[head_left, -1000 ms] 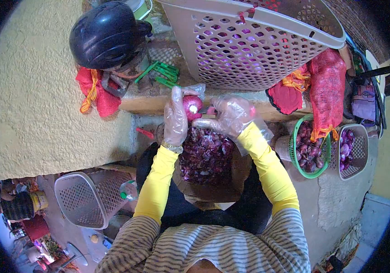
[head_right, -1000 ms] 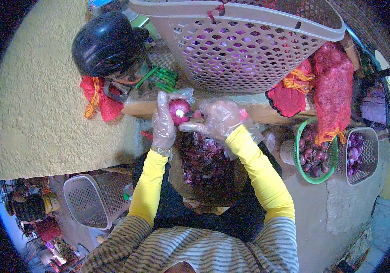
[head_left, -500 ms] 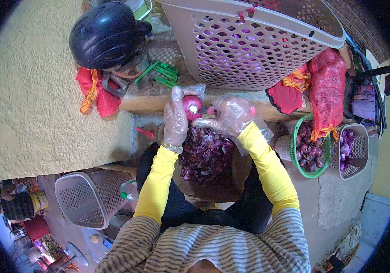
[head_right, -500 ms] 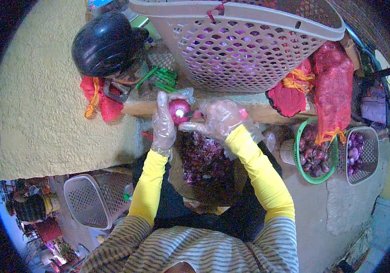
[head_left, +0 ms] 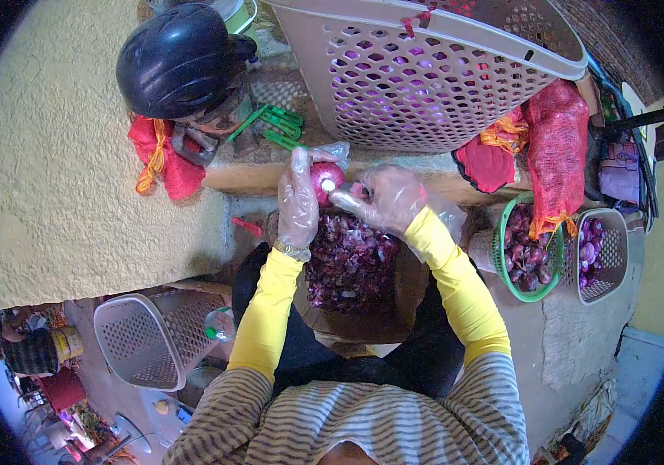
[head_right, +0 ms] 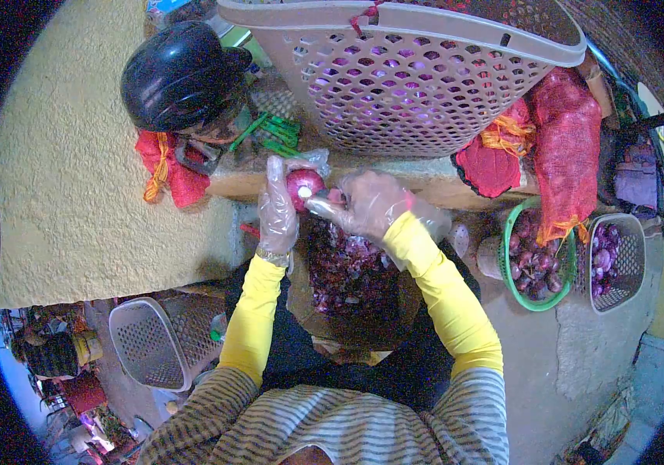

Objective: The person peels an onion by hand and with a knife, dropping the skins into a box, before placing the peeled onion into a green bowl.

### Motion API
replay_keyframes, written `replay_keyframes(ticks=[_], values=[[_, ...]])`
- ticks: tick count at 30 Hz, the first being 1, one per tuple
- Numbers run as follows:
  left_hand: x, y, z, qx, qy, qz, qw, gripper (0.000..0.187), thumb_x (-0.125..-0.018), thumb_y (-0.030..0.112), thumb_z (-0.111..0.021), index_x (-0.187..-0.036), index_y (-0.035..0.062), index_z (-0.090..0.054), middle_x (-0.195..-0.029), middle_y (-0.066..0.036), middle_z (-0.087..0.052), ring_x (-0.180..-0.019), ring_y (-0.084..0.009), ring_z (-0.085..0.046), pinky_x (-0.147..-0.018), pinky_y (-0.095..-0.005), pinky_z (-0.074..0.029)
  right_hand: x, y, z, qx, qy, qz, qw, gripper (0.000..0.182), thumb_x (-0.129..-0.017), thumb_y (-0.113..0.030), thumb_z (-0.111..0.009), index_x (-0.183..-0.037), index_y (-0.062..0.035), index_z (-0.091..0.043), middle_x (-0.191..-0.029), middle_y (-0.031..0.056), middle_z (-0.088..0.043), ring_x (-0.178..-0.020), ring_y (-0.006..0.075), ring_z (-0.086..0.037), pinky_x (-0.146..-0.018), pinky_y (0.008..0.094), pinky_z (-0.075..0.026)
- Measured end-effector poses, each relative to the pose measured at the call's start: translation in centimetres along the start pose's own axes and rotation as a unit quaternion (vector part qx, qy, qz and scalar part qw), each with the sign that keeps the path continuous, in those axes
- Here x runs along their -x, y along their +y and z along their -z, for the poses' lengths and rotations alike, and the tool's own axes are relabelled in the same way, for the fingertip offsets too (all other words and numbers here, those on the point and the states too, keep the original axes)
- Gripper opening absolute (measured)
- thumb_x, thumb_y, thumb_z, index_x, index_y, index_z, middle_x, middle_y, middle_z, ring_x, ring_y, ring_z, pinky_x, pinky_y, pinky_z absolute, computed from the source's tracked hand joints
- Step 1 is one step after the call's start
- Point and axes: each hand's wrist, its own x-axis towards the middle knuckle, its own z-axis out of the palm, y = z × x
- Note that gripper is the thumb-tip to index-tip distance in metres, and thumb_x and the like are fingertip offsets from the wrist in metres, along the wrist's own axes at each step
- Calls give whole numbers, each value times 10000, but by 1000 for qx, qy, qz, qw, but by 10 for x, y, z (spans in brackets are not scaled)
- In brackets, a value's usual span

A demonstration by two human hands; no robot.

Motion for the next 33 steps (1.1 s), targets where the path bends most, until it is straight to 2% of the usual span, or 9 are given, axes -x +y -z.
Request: replay_keyframes(ticks=[4,11,17,20,23,25,28,31,33], values=[[-2,-3,1,-10,-3,-39,999,626,-1092,494,-316,-1012,6,-701,-1006,-96,-714,-943,-198,-646,-916,-351,-486,-3,2,-2,-87,-51,-11,995,703,-888,-742,-511,-760,-82,-714,-726,222,-674,-732,422,-672,-722,517,-525],[-5,-8,2,4,-8,-26,1000,651,-1091,509,-295,-990,8,-698,-1000,-96,-714,-942,-195,-644,-916,-352,-484,-4,2,-2,-111,-86,-30,990,738,-900,-743,-494,-723,-55,-694,-674,230,-643,-709,425,-660,-707,520,-512],[-6,-16,8,9,-27,14,999,681,-1068,588,-272,-1049,39,-674,-1064,-91,-702,-976,-191,-649,-925,-337,-502,0,3,-5,-70,-36,51,996,667,-905,-712,-518,-743,-99,-726,-678,186,-667,-699,394,-668,-692,511,-518],[-9,-30,10,13,-13,42,999,683,-1063,597,-281,-1046,36,-671,-1053,-92,-705,-955,-188,-661,-894,-328,-524,2,5,-7,7,1,103,995,619,-912,-682,-532,-755,-122,-742,-708,161,-686,-703,376,-673,-687,491,-522],[-13,-56,13,10,51,64,997,687,-1061,603,-279,-1045,34,-664,-1046,-95,-707,-932,-183,-669,-870,-320,-538,4,7,-4,19,18,115,993,619,-868,-714,-576,-752,-131,-746,-744,152,-698,-707,367,-676,-687,481,-522],[-7,-20,6,59,-26,70,995,695,-1060,608,-274,-1056,32,-662,-1045,-97,-707,-923,-179,-671,-872,-322,-543,4,6,7,16,3,131,991,611,-792,-737,-654,-797,-132,-738,-755,132,-706,-698,364,-679,-666,475,-522],[-5,-12,6,83,-43,93,991,710,-1051,629,-278,-1073,33,-664,-1054,-103,-708,-924,-172,-672,-869,-321,-548,4,6,7,-6,48,123,991,618,-724,-734,-721,-851,-129,-722,-755,110,-711,-702,355,-687,-652,468,-525],[-8,-22,7,103,-46,115,987,722,-1041,648,-289,-1093,35,-667,-1051,-98,-710,-924,-169,-673,-863,-322,-551,6,0,7,-48,76,59,994,570,-726,-662,-774,-871,-117,-699,-794,95,-726,-728,342,-706,-673,455,-543],[-7,-28,9,75,-31,126,989,726,-1043,643,-292,-1091,40,-692,-1034,-97,-719,-900,-171,-677,-843,-318,-550,6,0,6,-91,91,58,990,525,-743,-603,-795,-899,-109,-709,-816,94,-732,-732,323,-713,-693,437,-551]])
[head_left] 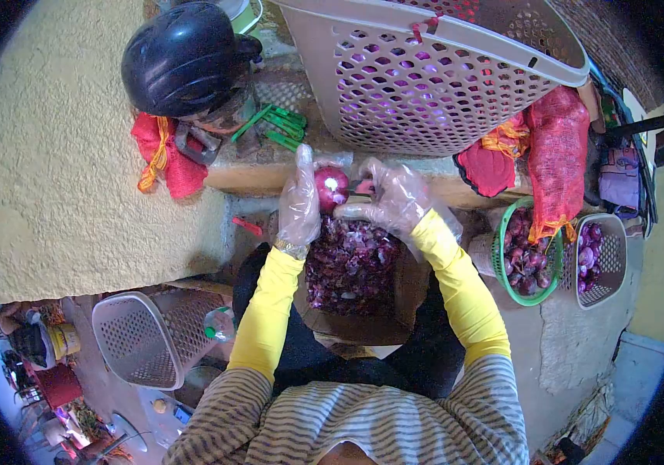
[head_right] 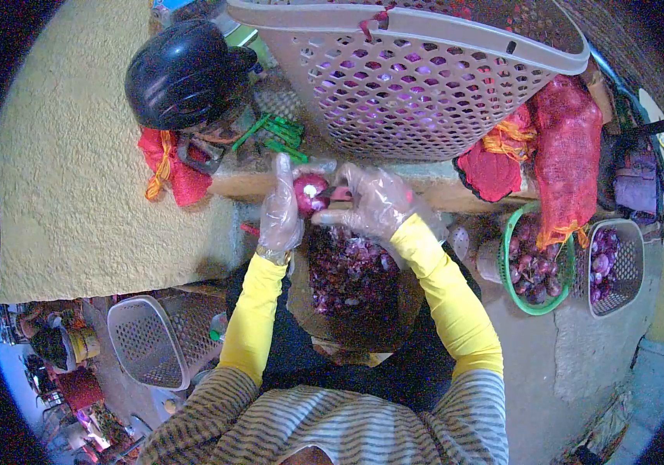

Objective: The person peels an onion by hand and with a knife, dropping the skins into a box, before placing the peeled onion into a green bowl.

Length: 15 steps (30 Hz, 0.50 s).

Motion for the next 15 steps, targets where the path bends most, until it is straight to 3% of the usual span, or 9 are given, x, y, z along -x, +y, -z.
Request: replay_keyframes(ticks=[2,4,5,7,8,10,15], values=[[-3,-8,3,-25,19,10,999,730,-1045,639,-295,-1090,45,-717,-1018,-96,-728,-876,-174,-681,-823,-315,-549,-1,3,-5,-42,19,-3,999,483,-760,-544,-815,-927,-101,-719,-838,93,-737,-737,304,-720,-712,419,-559],[-7,-9,3,-11,-10,17,1000,756,-1026,676,-293,-1149,55,-707,-1013,-91,-728,-885,-170,-688,-818,-316,-563,-5,5,-13,-167,52,44,984,403,-718,-380,-903,-897,-76,-709,-823,102,-720,-721,186,-657,-674,353,-525],[-7,-10,4,-10,-9,14,1000,756,-1026,676,-293,-1149,55,-707,-1013,-91,-728,-885,-170,-688,-818,-316,-563,-5,6,-13,-166,52,46,984,403,-718,-380,-903,-897,-76,-709,-823,102,-720,-721,186,-657,-674,353,-525],[0,1,2,118,-74,102,985,704,-1018,664,-353,-1214,50,-635,-1171,-103,-687,-1001,-194,-682,-885,-359,-575,-4,3,-11,-164,9,-12,986,298,-770,-280,-880,-967,-91,-758,-777,24,-683,-673,110,-552,-642,291,-473],[0,1,2,120,-73,99,985,704,-1018,664,-353,-1214,50,-635,-1171,-103,-687,-1001,-194,-682,-885,-359,-575,-3,1,-10,-162,8,-10,987,298,-770,-280,-880,-967,-91,-758,-777,24,-683,-673,110,-552,-642,291,-473],[-2,-2,2,151,-79,135,976,662,-1019,637,-397,-1256,57,-612,-1202,-111,-680,-1049,-211,-682,-884,-413,-591,-1,2,-11,-192,-2,-113,975,240,-803,-225,-856,-997,-107,-779,-741,-39,-608,-677,68,-479,-617,258,-418],[-7,-23,6,153,-72,153,974,624,-1012,595,-474,-1321,61,-566,-1220,-116,-667,-1056,-226,-680,-888,-460,-601,0,17,-25,-262,2,-101,960,145,-832,-138,-828,-852,-58,-708,-762,-58,-578,-739,34,-469,-633,236,-396]])
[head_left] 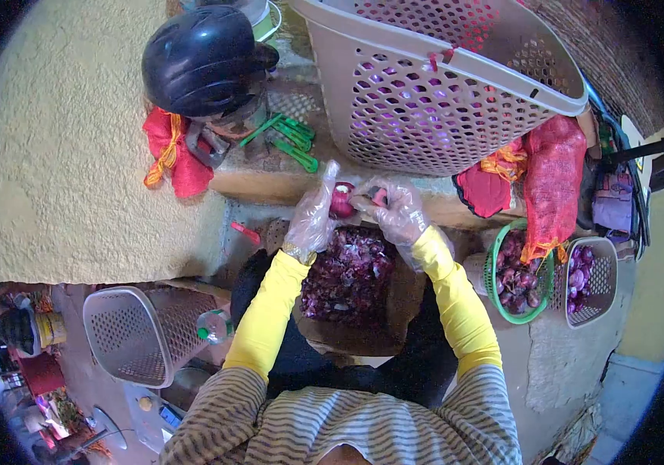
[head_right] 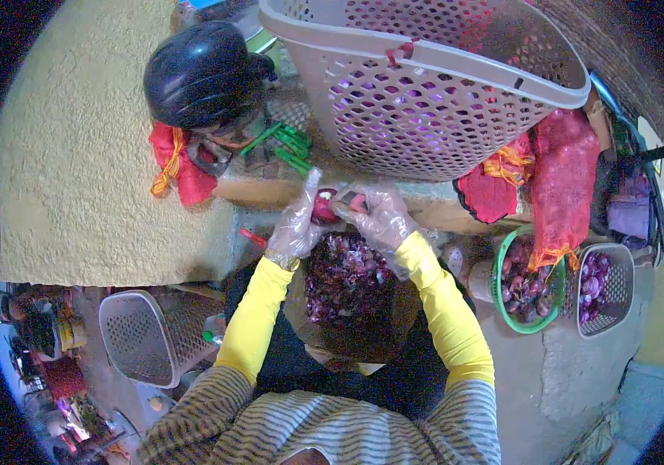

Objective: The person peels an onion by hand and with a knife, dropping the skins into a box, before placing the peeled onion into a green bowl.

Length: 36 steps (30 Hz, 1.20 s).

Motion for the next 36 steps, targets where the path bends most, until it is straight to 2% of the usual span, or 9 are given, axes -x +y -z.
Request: replay_keyframes(ticks=[6,8,9,12,13,15,18,30,36], values=[[9,-5,1,107,59,-19,992,555,-997,439,-612,-1367,38,-509,-1255,-131,-661,-1052,-245,-688,-959,-427,-565,14,36,-5,-24,-96,-20,995,70,-884,-97,-754,-900,-58,-698,-770,-49,-586,-738,49,-475,-685,247,-432],[7,-29,31,-525,29,-347,776,520,-1012,379,-590,-1370,15,-490,-1292,-173,-644,-1061,-290,-683,-992,-434,-537,21,21,-3,57,-127,47,989,230,-929,-271,-735,-862,-65,-661,-621,-38,-520,-580,78,-448,-551,291,-427],[13,-27,27,-523,30,-347,778,520,-1012,379,-590,-1370,15,-490,-1292,-173,-644,-1061,-290,-683,-992,-434,-537,24,20,-4,40,-127,42,990,243,-931,-261,-733,-845,-55,-637,-610,-28,-527,-570,90,-454,-546,305,-429],[19,-20,13,-489,2,-325,809,533,-971,325,-662,-1355,-3,-492,-1300,-188,-644,-1102,-311,-667,-996,-444,-527,31,28,2,11,-151,9,988,278,-924,-260,-740,-813,-45,-604,-610,-7,-528,-592,105,-471,-571,315,-437],[5,-19,15,-88,-23,-104,990,518,-970,320,-663,-1341,-3,-499,-1288,-194,-646,-1110,-322,-661,-994,-453,-526,34,24,3,11,-152,8,988,278,-924,-260,-740,-813,-45,-604,-610,-7,-528,-592,105,-471,-571,315,-437],[-9,-21,17,389,-2,130,912,437,-1001,325,-608,-1288,7,-524,-1234,-222,-649,-1118,-368,-642,-984,-471,-532,42,15,4,47,-177,-18,983,312,-919,-281,-744,-800,-43,-582,-605,3,-521,-582,126,-446,-565,344,-428],[-15,-29,38,223,-44,-78,971,422,-1045,360,-518,-1277,7,-523,-1242,-248,-617,-1129,-406,-612,-981,-516,-536,50,29,7,140,-239,15,961,346,-918,-295,-748,-766,-51,-555,-607,-2,-509,-594,134,-418,-569,354,-421],[-5,1,34,473,61,86,875,425,-953,299,-696,-1240,21,-549,-1177,-178,-641,-1111,-363,-607,-968,-523,-551,52,17,-5,219,-278,-14,935,330,-822,-284,-837,-791,-17,-645,-680,115,-621,-648,211,-566,-677,386,-476],[-9,-17,48,306,-104,-82,943,362,-1022,265,-576,-1300,39,-523,-1285,-195,-619,-1200,-363,-583,-994,-532,-538,43,19,-6,247,-228,62,940,345,-804,-310,-851,-865,-27,-663,-712,102,-642,-657,195,-563,-677,378,-490]])
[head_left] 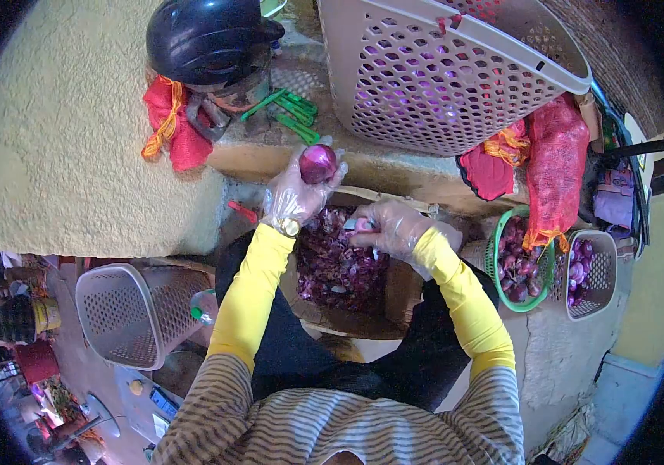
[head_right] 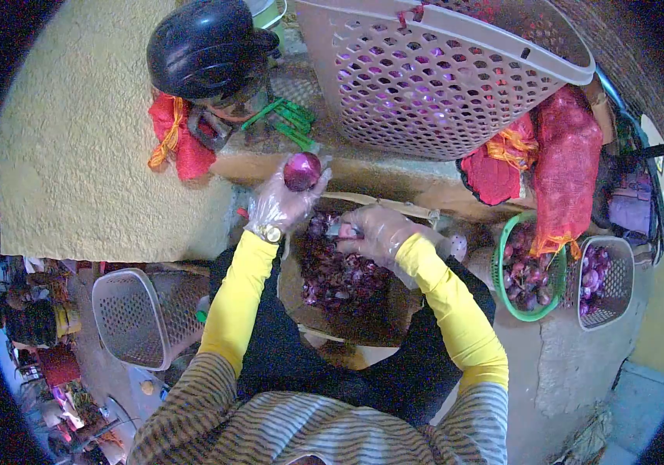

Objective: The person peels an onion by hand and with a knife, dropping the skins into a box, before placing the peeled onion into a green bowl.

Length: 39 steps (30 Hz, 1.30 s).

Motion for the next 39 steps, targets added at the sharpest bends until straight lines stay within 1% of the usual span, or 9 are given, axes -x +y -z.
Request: replay_keyframes(ticks=[4,5,6,8,11,12,13,20,39], values=[[-16,-3,37,-301,7,-51,952,379,-1061,279,-475,-1345,27,-479,-1369,-197,-570,-1273,-385,-538,-1030,-570,-507,-1,-11,14,-7,-47,-55,997,330,-832,-312,-831,-921,-35,-675,-723,71,-638,-654,165,-551,-678,357,-494],[-25,-4,58,-343,30,-79,936,383,-1065,276,-461,-1351,22,-470,-1383,-196,-559,-1283,-392,-529,-1040,-580,-498,-2,-5,11,-46,-21,-66,997,383,-824,-380,-817,-898,-39,-660,-766,124,-663,-703,260,-612,-704,394,-509],[-23,-3,52,-344,29,-79,935,383,-1065,276,-461,-1351,22,-470,-1383,-196,-559,-1283,-392,-529,-1040,-580,-498,-2,-2,10,-84,6,-76,993,440,-816,-448,-804,-875,-43,-644,-808,177,-687,-751,356,-673,-731,430,-525],[-13,-2,20,-138,4,-33,990,704,-865,357,-794,-1391,68,-427,-1235,-136,-681,-1109,-289,-669,-972,-383,-534,-2,-11,16,-81,58,-90,991,466,-814,-476,-798,-870,-44,-634,-802,178,-684,-734,359,-668,-717,434,-523],[9,-8,-45,-70,80,6,994,922,-753,417,-886,-1442,57,-390,-1151,-156,-714,-1021,-291,-708,-924,-379,-542,-6,-13,19,-72,145,-123,979,513,-811,-525,-784,-878,-44,-619,-791,178,-679,-715,354,-664,-695,437,-518],[10,-8,-48,-60,84,30,994,886,-776,427,-858,-1434,52,-400,-1145,-156,-709,-1015,-289,-705,-918,-383,-547,-8,-15,21,-65,178,-144,971,533,-809,-545,-776,-891,-43,-615,-787,179,-677,-713,346,-664,-687,437,-515],[9,-9,-48,-56,78,57,994,851,-799,436,-831,-1427,48,-409,-1140,-155,-704,-1008,-288,-703,-913,-387,-552,-5,-18,22,-27,204,-122,971,481,-812,-462,-820,-965,-45,-635,-750,57,-643,-692,160,-610,-671,343,-511],[2,-16,-42,-66,17,217,974,657,-959,499,-640,-1374,17,-474,-1102,-150,-669,-961,-276,-684,-872,-415,-587,7,-24,49,140,261,-27,955,550,-768,-586,-781,-1058,-133,-668,-869,53,-738,-781,278,-717,-701,430,-557],[11,-30,-51,-143,35,206,967,596,-995,583,-509,-1329,90,-534,-1239,-132,-639,-1123,-259,-646,-915,-483,-588,5,1,36,73,248,52,965,386,-806,-84,-738,-1168,-215,-704,-1155,73,-669,-806,272,-715,-722,396,-585]])
